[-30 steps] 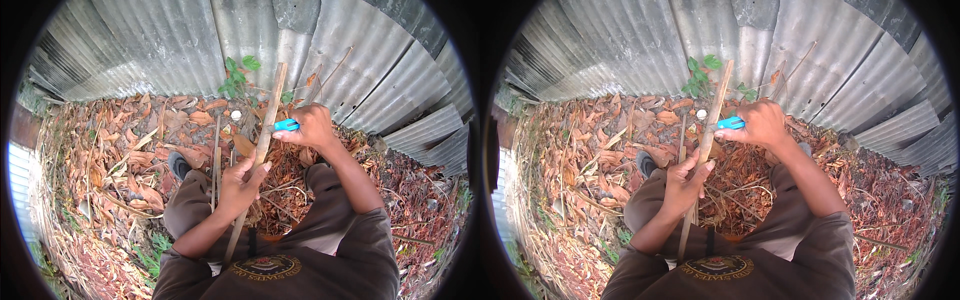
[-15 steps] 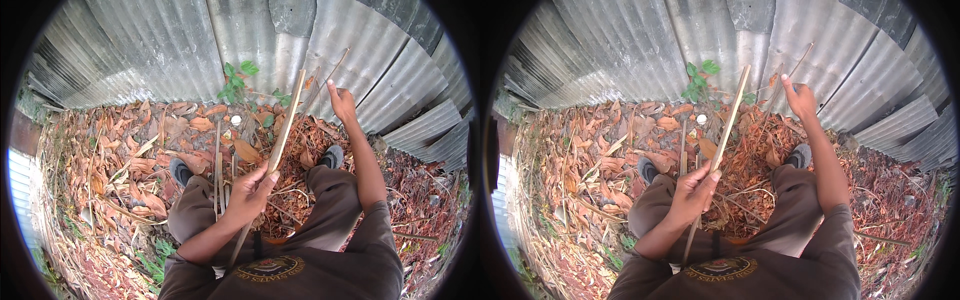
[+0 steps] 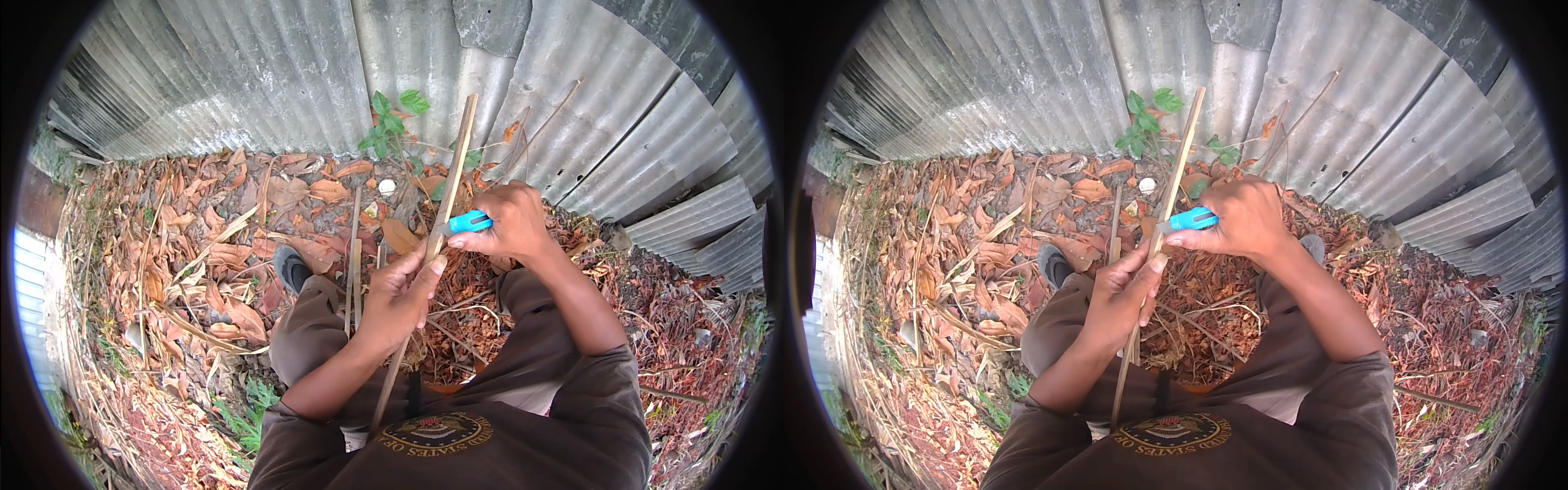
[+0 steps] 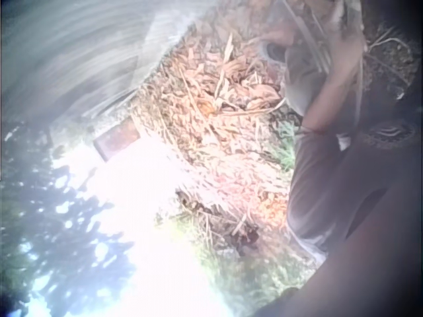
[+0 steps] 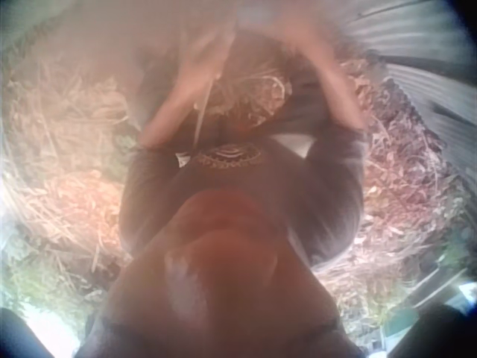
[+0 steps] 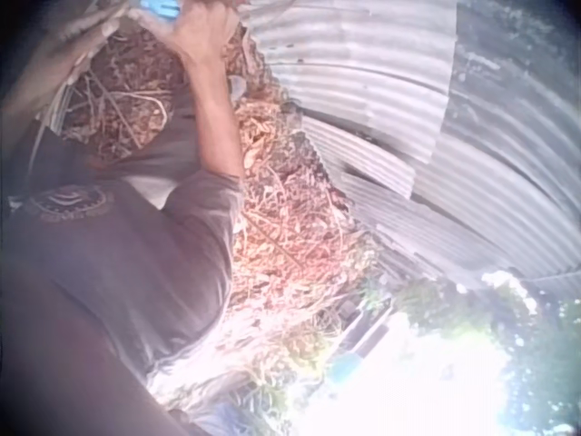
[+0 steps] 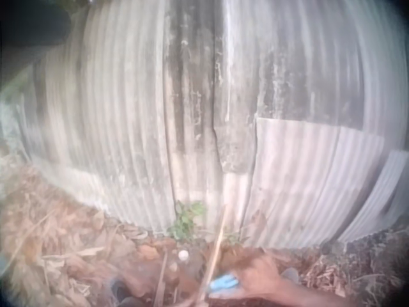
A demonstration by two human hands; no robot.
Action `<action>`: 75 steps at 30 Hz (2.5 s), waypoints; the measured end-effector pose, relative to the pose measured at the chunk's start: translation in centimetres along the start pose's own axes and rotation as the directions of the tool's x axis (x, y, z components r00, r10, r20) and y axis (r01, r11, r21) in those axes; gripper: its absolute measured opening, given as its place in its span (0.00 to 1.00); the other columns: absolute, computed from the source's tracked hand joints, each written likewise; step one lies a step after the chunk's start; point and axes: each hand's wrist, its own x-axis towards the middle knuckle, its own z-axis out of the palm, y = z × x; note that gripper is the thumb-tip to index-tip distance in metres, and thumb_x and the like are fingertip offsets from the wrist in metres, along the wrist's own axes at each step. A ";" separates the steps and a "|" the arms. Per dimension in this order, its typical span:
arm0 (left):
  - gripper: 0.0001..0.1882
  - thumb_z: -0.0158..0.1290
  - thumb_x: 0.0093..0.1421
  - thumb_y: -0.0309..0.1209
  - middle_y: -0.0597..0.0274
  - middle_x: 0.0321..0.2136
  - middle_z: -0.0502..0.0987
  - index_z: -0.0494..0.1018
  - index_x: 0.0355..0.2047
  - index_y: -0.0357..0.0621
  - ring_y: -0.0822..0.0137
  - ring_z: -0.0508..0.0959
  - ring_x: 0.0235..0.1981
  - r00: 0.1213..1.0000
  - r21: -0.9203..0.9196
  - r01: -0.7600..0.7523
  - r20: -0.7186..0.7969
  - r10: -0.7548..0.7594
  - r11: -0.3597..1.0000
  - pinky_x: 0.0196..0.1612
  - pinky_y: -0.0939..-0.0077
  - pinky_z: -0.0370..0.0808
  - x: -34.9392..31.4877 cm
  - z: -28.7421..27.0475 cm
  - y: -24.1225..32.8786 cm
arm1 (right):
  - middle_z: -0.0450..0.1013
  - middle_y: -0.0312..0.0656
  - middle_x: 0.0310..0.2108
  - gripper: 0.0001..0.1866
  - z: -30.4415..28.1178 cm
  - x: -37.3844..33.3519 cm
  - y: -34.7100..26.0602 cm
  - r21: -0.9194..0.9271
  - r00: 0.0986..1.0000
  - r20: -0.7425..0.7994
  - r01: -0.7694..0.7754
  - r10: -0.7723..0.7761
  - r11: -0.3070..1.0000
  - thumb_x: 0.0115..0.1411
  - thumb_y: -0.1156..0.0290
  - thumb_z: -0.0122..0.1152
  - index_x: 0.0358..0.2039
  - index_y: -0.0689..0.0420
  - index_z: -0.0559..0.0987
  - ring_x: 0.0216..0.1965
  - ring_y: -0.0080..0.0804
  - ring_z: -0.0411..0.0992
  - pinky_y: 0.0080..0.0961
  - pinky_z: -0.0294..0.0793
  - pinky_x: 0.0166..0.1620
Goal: The person sits on the ground and uses a blue utility knife to shave thin strips off a long wooden stick. They hold the stick with their left hand and scrape the blade along its length with their right hand, creating wood shavings that fall onto the leaf-covered ground.
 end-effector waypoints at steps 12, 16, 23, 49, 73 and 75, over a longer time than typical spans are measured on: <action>0.22 0.51 0.66 0.32 0.75 0.17 0.63 0.66 0.60 0.43 0.85 0.61 0.10 1.000 0.058 0.012 -0.014 -0.012 0.998 0.12 0.87 0.59 -0.8 0.1 0.1 | 0.64 0.41 0.09 0.35 0.0 0.2 0.3 -0.030 0.996 0.016 -0.091 0.091 0.995 0.44 0.30 0.60 0.12 0.54 0.72 0.14 0.45 0.69 0.38 0.66 0.20; 0.22 0.51 0.66 0.32 0.78 0.15 0.63 0.66 0.59 0.42 0.85 0.61 0.10 1.000 0.100 -0.019 -0.007 0.019 0.995 0.13 0.87 0.59 -1.1 0.3 0.1 | 0.64 0.40 0.09 0.35 0.0 0.8 1.8 -0.060 0.997 -0.068 -0.027 0.023 0.998 0.44 0.30 0.60 0.11 0.54 0.70 0.14 0.45 0.68 0.39 0.65 0.20; 0.22 0.51 0.66 0.32 0.79 0.15 0.62 0.66 0.59 0.43 0.86 0.61 0.10 1.000 0.144 -0.011 0.014 0.009 0.990 0.12 0.86 0.60 -1.6 1.0 -0.8 | 0.69 0.45 0.11 0.33 -0.8 1.9 6.3 -0.157 0.929 -0.040 -0.371 0.369 0.915 0.52 0.33 0.54 0.18 0.55 0.79 0.17 0.46 0.71 0.40 0.69 0.24; 0.23 0.50 0.67 0.36 0.73 0.20 0.63 0.65 0.60 0.44 0.85 0.59 0.10 0.997 -0.042 0.071 0.025 -0.070 0.997 0.12 0.88 0.57 0.3 0.5 0.5 | 0.66 0.42 0.09 0.36 -1.0 -0.1 0.4 -0.045 0.989 0.068 -0.130 0.132 0.991 0.45 0.28 0.58 0.14 0.54 0.76 0.15 0.46 0.70 0.39 0.68 0.21; 0.22 0.51 0.66 0.31 0.77 0.16 0.64 0.66 0.58 0.38 0.85 0.62 0.10 0.997 0.173 -0.076 0.002 0.076 0.982 0.13 0.87 0.60 -0.8 0.7 0.1 | 0.63 0.42 0.08 0.36 -0.6 1.5 3.5 -0.104 0.980 -0.146 -0.149 0.133 0.983 0.46 0.30 0.58 0.11 0.55 0.73 0.13 0.45 0.68 0.38 0.66 0.19; 0.21 0.51 0.66 0.31 0.77 0.16 0.64 0.67 0.58 0.38 0.85 0.62 0.10 0.998 0.146 -0.057 0.014 0.056 0.988 0.12 0.87 0.60 -1.0 0.9 0.0 | 0.66 0.42 0.08 0.38 -0.3 1.3 4.6 -0.154 0.971 -0.127 -0.219 0.201 0.963 0.45 0.26 0.55 0.11 0.55 0.75 0.13 0.43 0.70 0.38 0.68 0.20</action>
